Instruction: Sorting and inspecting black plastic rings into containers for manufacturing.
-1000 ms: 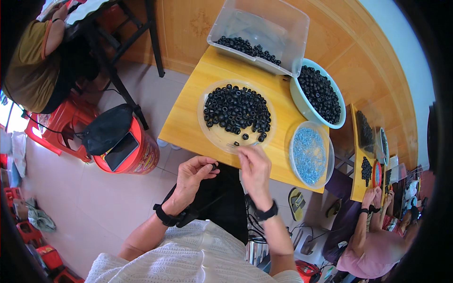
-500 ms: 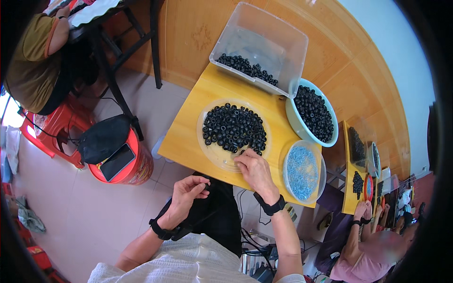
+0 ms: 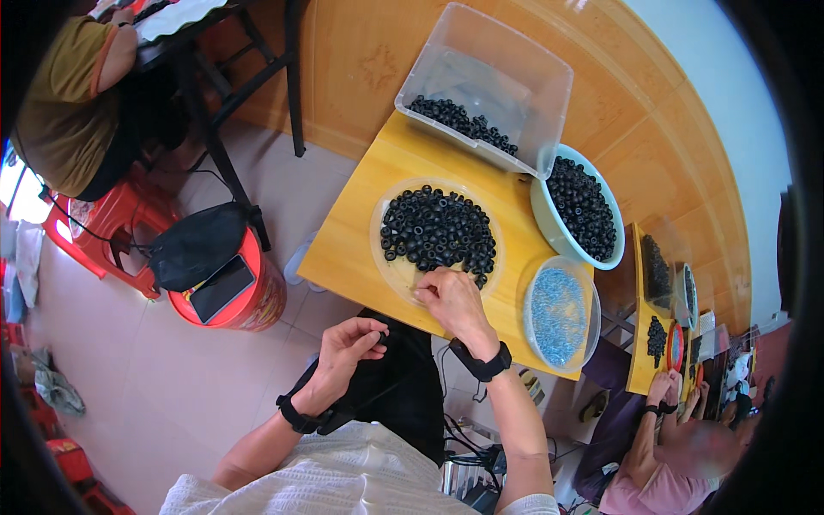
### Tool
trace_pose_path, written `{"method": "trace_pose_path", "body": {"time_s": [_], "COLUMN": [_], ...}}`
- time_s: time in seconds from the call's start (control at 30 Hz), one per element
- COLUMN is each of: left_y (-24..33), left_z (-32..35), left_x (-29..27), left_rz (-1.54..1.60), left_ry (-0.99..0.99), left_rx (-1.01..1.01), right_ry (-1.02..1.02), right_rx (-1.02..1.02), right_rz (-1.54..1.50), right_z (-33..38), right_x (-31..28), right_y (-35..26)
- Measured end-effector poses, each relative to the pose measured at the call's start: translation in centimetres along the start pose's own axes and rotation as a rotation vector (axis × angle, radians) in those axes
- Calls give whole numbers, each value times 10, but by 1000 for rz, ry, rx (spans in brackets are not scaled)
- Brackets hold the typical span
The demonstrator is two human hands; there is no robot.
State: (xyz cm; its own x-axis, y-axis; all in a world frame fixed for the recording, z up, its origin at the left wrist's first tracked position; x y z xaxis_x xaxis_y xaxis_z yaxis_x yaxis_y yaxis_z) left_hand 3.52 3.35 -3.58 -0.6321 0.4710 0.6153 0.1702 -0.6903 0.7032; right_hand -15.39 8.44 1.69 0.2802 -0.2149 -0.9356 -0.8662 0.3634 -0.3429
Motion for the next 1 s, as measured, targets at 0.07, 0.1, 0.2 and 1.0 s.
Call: {"method": "trace_pose_path", "body": {"time_s": [0.07, 0.1, 0.2, 1.0], "left_y": [0, 0, 2, 4], "left_z": [0, 0, 1, -2], "left_x": [0, 0, 2, 4], "left_rz": [4, 7, 48, 110], "left_ry": [2, 3, -15, -136], "left_rx": [1, 2, -9, -260], "right_ry": [-1, 39, 85, 177], "right_rx": [-13, -9, 16, -43], "right_rz": [11, 2, -117, -489], "right_z": [2, 4, 11, 75], "right_x": [2, 2, -2, 13], "right_y": [1, 4, -1, -45]}}
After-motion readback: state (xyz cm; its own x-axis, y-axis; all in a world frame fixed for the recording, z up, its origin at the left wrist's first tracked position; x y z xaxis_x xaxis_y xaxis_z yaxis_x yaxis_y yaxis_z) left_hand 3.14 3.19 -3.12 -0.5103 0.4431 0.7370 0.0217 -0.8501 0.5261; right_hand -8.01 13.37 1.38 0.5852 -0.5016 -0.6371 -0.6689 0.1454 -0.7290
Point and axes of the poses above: each hand's wrist, its own z-axis away from the middle knuckle, its own x-axis out of the palm, y = z × x, the point moved 2 cm from there along -z, towards the middle knuckle, and after that the axes turned 10 degrees about z, right-handed, at the moved point
